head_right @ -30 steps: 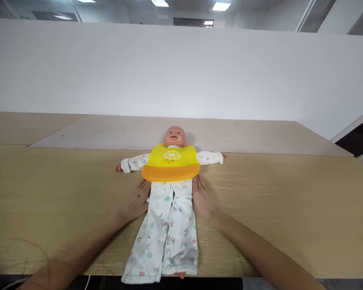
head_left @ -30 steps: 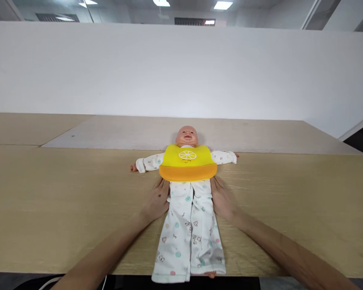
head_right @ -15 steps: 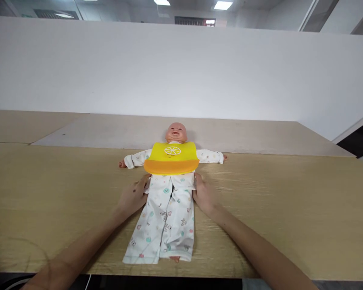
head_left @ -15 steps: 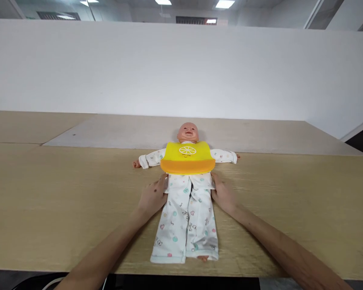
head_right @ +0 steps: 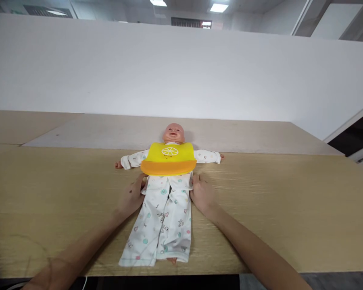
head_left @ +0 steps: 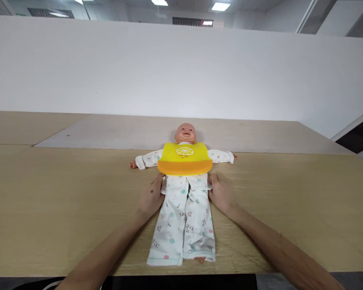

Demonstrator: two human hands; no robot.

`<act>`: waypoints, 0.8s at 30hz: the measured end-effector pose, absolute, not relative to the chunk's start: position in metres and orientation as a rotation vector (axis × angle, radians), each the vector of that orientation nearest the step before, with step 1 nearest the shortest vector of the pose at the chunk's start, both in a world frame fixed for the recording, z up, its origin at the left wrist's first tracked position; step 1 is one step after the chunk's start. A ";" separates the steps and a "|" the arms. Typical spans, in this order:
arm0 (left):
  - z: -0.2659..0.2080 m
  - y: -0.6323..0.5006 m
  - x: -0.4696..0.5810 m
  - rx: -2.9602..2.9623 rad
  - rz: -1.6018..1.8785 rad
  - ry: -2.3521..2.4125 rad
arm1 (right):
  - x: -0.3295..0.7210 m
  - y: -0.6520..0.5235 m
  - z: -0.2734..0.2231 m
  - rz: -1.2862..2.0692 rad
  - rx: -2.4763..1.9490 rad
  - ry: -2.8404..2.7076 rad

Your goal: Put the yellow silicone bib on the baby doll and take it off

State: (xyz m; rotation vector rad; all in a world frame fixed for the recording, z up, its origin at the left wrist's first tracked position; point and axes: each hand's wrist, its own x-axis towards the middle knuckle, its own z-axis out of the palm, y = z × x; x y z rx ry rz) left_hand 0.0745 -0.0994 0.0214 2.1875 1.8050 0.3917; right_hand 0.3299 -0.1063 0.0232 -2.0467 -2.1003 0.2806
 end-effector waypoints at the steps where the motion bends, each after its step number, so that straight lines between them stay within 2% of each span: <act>1: 0.021 -0.100 0.076 2.169 0.429 1.813 | 0.331 -0.105 0.020 0.346 -1.989 -2.068; 3: 0.020 -0.101 0.077 2.142 0.464 1.824 | 0.334 -0.101 0.012 0.500 -1.858 -1.983; 6: 0.021 -0.104 0.077 2.177 0.323 1.869 | 0.338 -0.098 0.001 0.690 -1.716 -1.875; 10: 0.022 -0.105 0.082 2.190 0.152 1.956 | 0.332 -0.099 -0.001 0.724 -1.602 -1.864; 18: 0.026 -0.101 0.091 2.202 0.086 1.945 | 0.321 -0.098 0.011 0.690 -1.738 -1.891; 24: 0.032 -0.106 0.079 2.190 0.069 1.880 | 0.331 -0.108 0.020 0.858 -1.816 -1.995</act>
